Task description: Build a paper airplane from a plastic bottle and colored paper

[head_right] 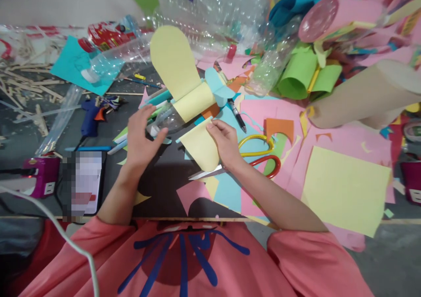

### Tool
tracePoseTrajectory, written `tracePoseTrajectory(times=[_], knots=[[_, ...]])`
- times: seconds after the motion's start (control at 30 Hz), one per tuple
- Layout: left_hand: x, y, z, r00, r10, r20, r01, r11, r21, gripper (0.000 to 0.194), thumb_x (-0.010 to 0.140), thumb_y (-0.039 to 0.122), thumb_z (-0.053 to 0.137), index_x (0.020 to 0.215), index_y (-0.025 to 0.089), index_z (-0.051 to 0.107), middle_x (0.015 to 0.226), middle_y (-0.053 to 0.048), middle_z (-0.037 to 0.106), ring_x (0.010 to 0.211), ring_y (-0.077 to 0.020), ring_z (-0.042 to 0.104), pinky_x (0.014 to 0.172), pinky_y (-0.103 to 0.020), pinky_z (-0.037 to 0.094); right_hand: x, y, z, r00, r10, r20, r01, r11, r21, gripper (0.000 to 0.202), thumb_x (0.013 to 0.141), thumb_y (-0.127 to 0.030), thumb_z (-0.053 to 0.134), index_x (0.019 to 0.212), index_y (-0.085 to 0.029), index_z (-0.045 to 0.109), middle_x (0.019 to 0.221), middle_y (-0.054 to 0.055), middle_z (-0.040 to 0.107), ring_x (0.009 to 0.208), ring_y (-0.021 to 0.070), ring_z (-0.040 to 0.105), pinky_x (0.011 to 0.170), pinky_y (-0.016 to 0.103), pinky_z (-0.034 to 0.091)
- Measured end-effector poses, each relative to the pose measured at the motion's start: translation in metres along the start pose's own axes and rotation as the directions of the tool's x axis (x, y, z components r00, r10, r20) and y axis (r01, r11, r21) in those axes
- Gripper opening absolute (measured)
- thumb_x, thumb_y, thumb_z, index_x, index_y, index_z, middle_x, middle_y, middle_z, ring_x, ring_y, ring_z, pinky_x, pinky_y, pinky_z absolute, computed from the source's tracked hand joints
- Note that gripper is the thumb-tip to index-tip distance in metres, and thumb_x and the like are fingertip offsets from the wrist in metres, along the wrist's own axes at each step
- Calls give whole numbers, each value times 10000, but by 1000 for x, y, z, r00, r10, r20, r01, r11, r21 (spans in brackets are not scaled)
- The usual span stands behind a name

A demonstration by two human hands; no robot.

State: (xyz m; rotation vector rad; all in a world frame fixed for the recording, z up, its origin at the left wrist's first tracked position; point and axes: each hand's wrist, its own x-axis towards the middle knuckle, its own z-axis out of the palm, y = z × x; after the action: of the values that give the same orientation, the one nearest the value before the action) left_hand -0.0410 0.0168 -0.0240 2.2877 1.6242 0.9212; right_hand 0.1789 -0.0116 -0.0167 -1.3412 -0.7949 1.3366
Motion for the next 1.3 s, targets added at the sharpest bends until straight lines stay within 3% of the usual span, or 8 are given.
tracePoseTrajectory(times=[0.27, 0.43, 0.53, 0.6, 0.7, 0.87, 1.07, 1.3], knots=[[-1, -4, -7, 976, -154, 155, 152, 988, 26, 481, 853, 481, 597, 1240, 196, 614, 1227, -118, 685, 1144, -295, 614, 1008, -426, 452, 1, 3, -1, 994, 21, 106, -18, 999, -28, 278, 677, -458, 762, 606, -225, 628, 632, -37, 570, 601, 124, 516, 568, 266, 431], [-4, 13, -21, 915, -219, 339, 257, 964, -72, 679, 797, 455, 616, 1404, 183, 479, 894, -27, 720, 822, -214, 671, 768, -314, 500, 4, 4, -2, 976, -109, 187, 120, 992, -44, 259, 734, -430, 742, 598, -230, 652, 1148, 11, 680, 1139, 225, 600, 1001, 381, 447], [-4, 20, -23, 872, -163, 463, 256, 955, -147, 594, 802, 469, 583, 1324, 187, 553, 715, 17, 672, 609, -162, 603, 631, -273, 461, 3, 2, -1, 969, -132, 207, 137, 991, -10, 311, 735, -487, 751, 596, -231, 641, 1286, 7, 647, 1253, 250, 564, 1095, 425, 394], [-3, 21, -20, 888, -102, 448, 219, 951, -218, 405, 824, 482, 542, 1082, 192, 659, 737, -10, 672, 625, -162, 597, 618, -277, 462, 1, 1, -1, 966, -120, 230, 119, 993, 16, 344, 725, -517, 762, 591, -227, 633, 1333, 6, 631, 1252, 260, 576, 1094, 441, 404], [-4, 20, -13, 936, -95, 338, 210, 923, -321, 299, 847, 484, 511, 769, 205, 580, 855, -61, 681, 772, -181, 633, 651, -279, 495, -2, 1, -2, 948, -106, 301, 101, 994, 31, 358, 735, -534, 759, 602, -223, 640, 1372, 3, 614, 1246, 270, 592, 1086, 459, 418], [-8, 14, -4, 894, -276, 354, 424, 777, -465, 541, 744, 602, 632, 1091, 209, 497, 749, 3, 646, 594, -132, 601, 557, -239, 487, -5, 2, -2, 918, -100, 383, 103, 995, 13, 368, 759, -531, 750, 587, -224, 641, 1344, 10, 637, 1244, 269, 594, 1076, 472, 430], [-11, 6, -1, 931, -295, 215, 354, 875, -331, 791, 693, 792, 586, 1188, 176, 545, 1096, -138, 691, 965, -299, 694, 746, -373, 572, -6, 3, -2, 879, -95, 467, 115, 993, -14, 324, 778, -519, 741, 642, -229, 693, 1250, 59, 666, 1164, 253, 637, 1023, 463, 468], [-17, -5, 4, 827, -434, 357, 558, 707, -435, 703, 858, 810, 278, 721, 204, 606, 479, -32, 542, 400, -181, 546, 407, -333, 474, -5, -2, -3, 894, -16, 449, 20, 1000, -5, 365, 749, -501, 759, 585, -199, 636, 1183, 57, 698, 1067, 230, 671, 940, 415, 509]])
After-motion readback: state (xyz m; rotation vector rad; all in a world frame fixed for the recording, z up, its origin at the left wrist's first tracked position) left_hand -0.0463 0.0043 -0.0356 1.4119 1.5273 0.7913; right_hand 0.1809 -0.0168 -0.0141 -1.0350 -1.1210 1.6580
